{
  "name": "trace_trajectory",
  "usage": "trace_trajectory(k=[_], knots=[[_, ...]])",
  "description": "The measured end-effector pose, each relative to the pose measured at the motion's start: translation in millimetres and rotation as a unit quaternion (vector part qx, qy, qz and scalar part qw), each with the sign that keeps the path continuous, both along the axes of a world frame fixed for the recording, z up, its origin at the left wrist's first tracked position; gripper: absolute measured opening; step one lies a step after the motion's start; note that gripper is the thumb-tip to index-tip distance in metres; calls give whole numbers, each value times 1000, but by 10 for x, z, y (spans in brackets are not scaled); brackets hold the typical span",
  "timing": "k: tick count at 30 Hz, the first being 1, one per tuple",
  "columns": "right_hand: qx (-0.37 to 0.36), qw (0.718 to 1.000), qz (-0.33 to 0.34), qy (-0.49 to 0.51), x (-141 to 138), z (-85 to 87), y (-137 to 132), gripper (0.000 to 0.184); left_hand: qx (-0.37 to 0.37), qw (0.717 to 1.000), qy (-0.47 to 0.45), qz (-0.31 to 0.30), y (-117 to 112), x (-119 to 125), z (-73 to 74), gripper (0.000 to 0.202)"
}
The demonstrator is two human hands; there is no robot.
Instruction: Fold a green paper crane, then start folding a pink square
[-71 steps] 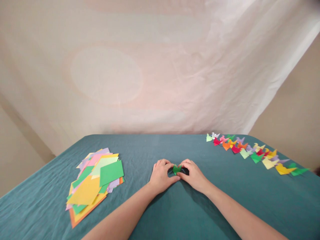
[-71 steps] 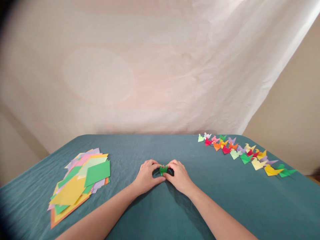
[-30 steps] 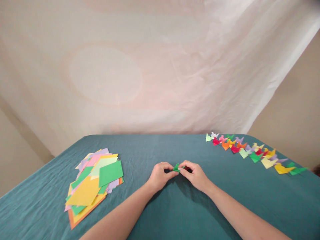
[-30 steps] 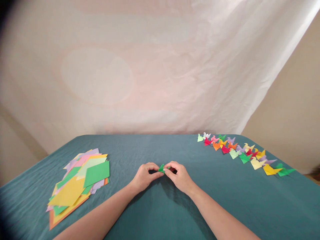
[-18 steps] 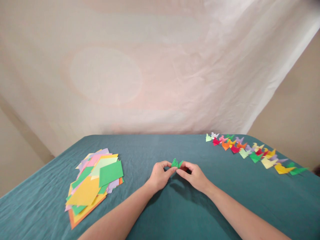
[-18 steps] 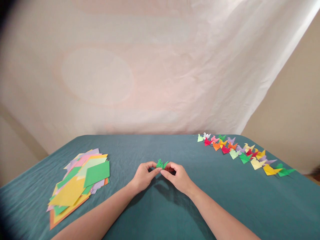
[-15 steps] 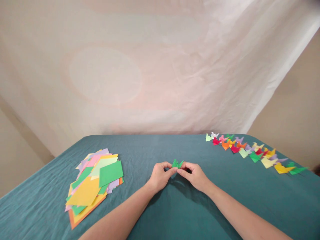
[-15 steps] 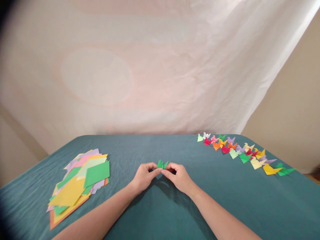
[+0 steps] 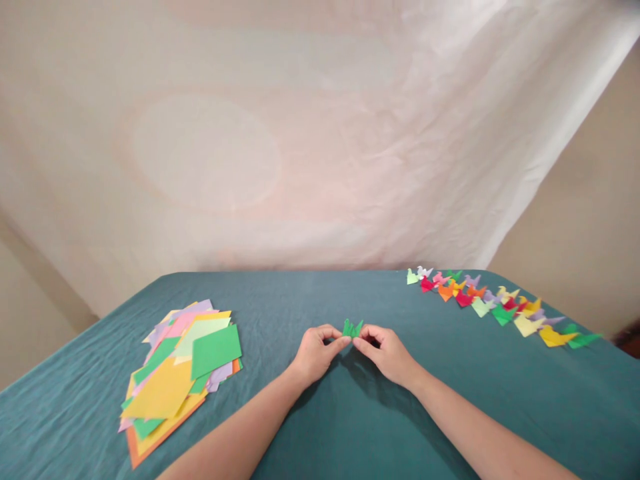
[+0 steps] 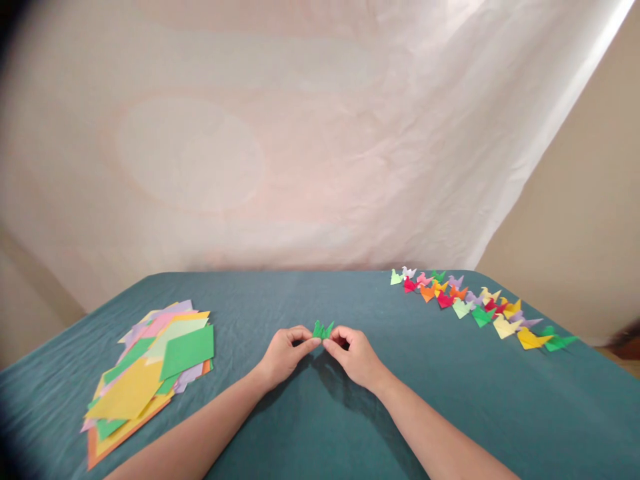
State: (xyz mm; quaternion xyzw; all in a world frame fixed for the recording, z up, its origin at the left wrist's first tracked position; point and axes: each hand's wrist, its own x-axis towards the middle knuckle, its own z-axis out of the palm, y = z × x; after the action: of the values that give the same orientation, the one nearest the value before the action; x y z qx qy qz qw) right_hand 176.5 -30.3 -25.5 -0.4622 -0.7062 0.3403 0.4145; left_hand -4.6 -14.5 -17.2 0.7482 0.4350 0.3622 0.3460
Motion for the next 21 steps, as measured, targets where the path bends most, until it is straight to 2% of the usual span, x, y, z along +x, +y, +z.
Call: trace_trajectory(k=[5,13,16,21], knots=[[40,999,-15,-19,6,54,-23,23,-1,1000,-12,1,6,-11,24,23],[5,1000,-7,2,-15,-13,26,24,11,1000,14,21,37,-39,26,24],[-7,999,-17,42,-15,-11,34,21,19,1000,12,20,34,-32,17,24],[34,997,-49,47,9,-19,55,23,33,999,22,-6,24,-19,13,19]])
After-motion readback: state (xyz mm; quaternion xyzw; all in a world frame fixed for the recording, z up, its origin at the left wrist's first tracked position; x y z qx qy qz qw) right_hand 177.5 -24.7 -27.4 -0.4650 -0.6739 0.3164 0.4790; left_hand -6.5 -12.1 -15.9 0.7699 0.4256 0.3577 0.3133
